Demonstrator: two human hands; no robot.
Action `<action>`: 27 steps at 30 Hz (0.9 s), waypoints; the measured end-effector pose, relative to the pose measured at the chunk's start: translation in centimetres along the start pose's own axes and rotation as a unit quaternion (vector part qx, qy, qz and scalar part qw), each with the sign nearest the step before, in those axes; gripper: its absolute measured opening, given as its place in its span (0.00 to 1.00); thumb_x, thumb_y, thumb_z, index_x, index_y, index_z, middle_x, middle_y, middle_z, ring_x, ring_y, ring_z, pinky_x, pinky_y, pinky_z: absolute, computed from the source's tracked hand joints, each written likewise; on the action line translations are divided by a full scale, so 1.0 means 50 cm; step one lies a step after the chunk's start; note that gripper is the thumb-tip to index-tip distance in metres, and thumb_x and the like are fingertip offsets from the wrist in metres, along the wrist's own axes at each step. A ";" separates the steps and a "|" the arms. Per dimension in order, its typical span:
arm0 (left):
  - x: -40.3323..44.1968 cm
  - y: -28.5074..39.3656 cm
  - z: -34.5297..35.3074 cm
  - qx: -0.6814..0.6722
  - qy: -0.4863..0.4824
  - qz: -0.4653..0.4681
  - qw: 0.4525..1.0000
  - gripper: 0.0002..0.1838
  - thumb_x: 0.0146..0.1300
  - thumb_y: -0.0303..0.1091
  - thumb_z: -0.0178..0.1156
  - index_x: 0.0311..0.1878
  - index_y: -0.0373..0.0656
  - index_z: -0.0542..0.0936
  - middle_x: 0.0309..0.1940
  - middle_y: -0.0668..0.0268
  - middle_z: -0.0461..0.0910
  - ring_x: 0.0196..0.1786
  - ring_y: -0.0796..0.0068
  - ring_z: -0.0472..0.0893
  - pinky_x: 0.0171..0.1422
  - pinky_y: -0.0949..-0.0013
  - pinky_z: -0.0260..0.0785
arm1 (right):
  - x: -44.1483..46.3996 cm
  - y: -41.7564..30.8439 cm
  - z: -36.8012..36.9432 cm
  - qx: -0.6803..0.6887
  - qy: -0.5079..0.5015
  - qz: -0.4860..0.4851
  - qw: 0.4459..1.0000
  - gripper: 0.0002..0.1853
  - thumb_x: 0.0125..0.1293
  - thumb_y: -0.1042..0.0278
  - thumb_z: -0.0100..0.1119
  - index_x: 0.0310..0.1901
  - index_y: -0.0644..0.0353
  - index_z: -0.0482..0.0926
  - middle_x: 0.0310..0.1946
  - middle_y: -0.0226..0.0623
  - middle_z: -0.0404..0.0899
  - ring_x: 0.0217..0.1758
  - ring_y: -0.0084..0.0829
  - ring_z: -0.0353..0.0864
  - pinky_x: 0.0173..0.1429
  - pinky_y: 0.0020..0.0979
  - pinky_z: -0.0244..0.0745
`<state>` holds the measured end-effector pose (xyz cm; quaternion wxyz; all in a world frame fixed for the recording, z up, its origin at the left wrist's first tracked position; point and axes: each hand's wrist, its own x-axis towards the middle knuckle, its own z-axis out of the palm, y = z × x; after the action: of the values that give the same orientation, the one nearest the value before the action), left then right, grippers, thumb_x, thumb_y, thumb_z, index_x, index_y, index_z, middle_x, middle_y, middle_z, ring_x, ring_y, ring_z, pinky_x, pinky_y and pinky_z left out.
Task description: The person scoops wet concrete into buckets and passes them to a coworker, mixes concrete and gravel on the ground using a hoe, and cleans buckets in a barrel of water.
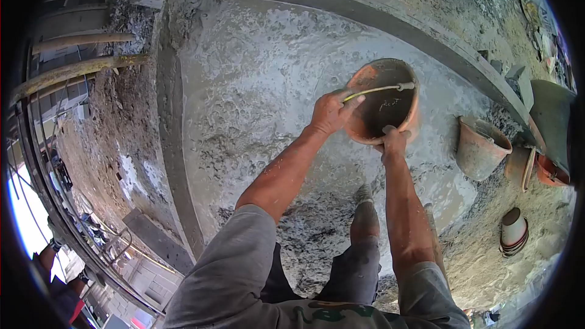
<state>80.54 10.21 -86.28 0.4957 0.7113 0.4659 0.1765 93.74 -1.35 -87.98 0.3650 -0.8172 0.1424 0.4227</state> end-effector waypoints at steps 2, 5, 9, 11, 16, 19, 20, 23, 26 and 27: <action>0.015 -0.114 -0.050 -0.047 0.028 -0.098 0.994 0.22 0.63 0.53 0.55 0.31 0.41 0.81 0.21 0.59 0.78 0.25 0.64 0.76 0.33 0.64 0.67 | 0.003 0.024 0.104 -0.079 0.078 -0.100 0.989 0.36 0.53 0.67 0.53 0.60 0.71 0.47 0.40 0.59 0.68 0.41 0.50 0.76 0.42 0.44 0.75; -0.044 -0.309 -0.126 -0.156 0.003 -0.246 0.957 0.26 0.64 0.55 0.54 0.22 0.41 0.77 0.15 0.68 0.70 0.22 0.77 0.68 0.28 0.69 0.60 | 0.005 0.052 0.275 -0.248 0.105 -0.267 0.925 0.52 0.51 0.71 0.54 0.67 0.72 0.25 0.58 0.84 0.49 0.55 0.70 0.66 0.55 0.47 0.70; -0.181 -0.417 -0.134 -0.308 0.020 -0.302 0.902 0.30 0.64 0.59 0.51 0.16 0.43 0.75 0.13 0.74 0.65 0.21 0.82 0.62 0.28 0.75 0.53 | -0.100 0.038 0.382 -0.340 0.009 -0.400 0.851 0.54 0.46 0.80 0.55 0.70 0.65 0.28 0.61 0.85 0.41 0.59 0.74 0.61 0.57 0.45 0.70; -0.286 -0.416 -0.132 -0.363 0.041 -0.360 0.858 0.30 0.63 0.60 0.52 0.17 0.43 0.75 0.14 0.76 0.65 0.21 0.82 0.61 0.30 0.76 0.53 | -0.131 0.087 0.414 -0.406 -0.006 -0.419 0.812 0.54 0.47 0.83 0.54 0.71 0.57 0.30 0.62 0.84 0.40 0.60 0.75 0.58 0.55 0.45 0.71; -0.399 -0.436 -0.232 -0.465 0.091 -0.363 0.802 0.28 0.62 0.58 0.55 0.19 0.43 0.76 0.17 0.78 0.66 0.24 0.83 0.61 0.32 0.76 0.51 | -0.223 0.144 0.504 -0.478 -0.035 -0.473 0.740 0.53 0.47 0.85 0.53 0.72 0.54 0.33 0.63 0.81 0.39 0.62 0.75 0.54 0.52 0.46 0.74; -0.533 -0.444 -0.287 -0.503 0.160 -0.377 0.761 0.25 0.62 0.55 0.57 0.20 0.43 0.77 0.20 0.76 0.68 0.27 0.84 0.62 0.33 0.75 0.52 | -0.300 0.213 0.544 -0.523 -0.108 -0.440 0.722 0.53 0.47 0.86 0.52 0.72 0.51 0.34 0.63 0.81 0.39 0.61 0.74 0.57 0.50 0.44 0.76; -0.584 -0.457 -0.313 -0.523 0.169 -0.397 0.735 0.24 0.62 0.53 0.57 0.20 0.43 0.77 0.21 0.76 0.69 0.28 0.85 0.62 0.34 0.75 0.53 | -0.319 0.255 0.554 -0.554 -0.121 -0.414 0.712 0.54 0.47 0.84 0.54 0.72 0.49 0.33 0.63 0.81 0.39 0.59 0.74 0.61 0.49 0.45 0.76; -0.704 -0.459 -0.370 -0.455 0.220 -0.421 0.754 0.24 0.61 0.52 0.59 0.18 0.44 0.75 0.13 0.81 0.60 0.21 0.87 0.59 0.28 0.75 0.49 | -0.409 0.360 0.583 -0.598 -0.155 -0.373 0.692 0.54 0.49 0.79 0.56 0.72 0.49 0.31 0.63 0.82 0.38 0.56 0.74 0.65 0.49 0.45 0.77; -0.769 -0.426 -0.414 -0.561 0.330 -0.337 0.681 0.23 0.60 0.49 0.61 0.16 0.45 0.72 0.12 0.81 0.60 0.21 0.88 0.60 0.26 0.73 0.49 | -0.468 0.421 0.614 -0.619 -0.189 -0.349 0.678 0.53 0.52 0.79 0.54 0.72 0.49 0.29 0.63 0.82 0.38 0.51 0.72 0.69 0.47 0.46 0.77; -0.781 -0.401 -0.446 -0.528 0.314 -0.384 0.689 0.23 0.60 0.48 0.61 0.15 0.45 0.72 0.12 0.80 0.60 0.21 0.87 0.61 0.25 0.72 0.50 | -0.506 0.422 0.615 -0.628 -0.206 -0.330 0.674 0.52 0.53 0.79 0.53 0.72 0.49 0.28 0.63 0.81 0.38 0.48 0.70 0.72 0.47 0.46 0.77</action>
<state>35.18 -8.97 -85.53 0.6391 -0.0064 0.6568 0.4003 49.04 4.13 -89.49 -0.0978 -0.7398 -0.5145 0.4224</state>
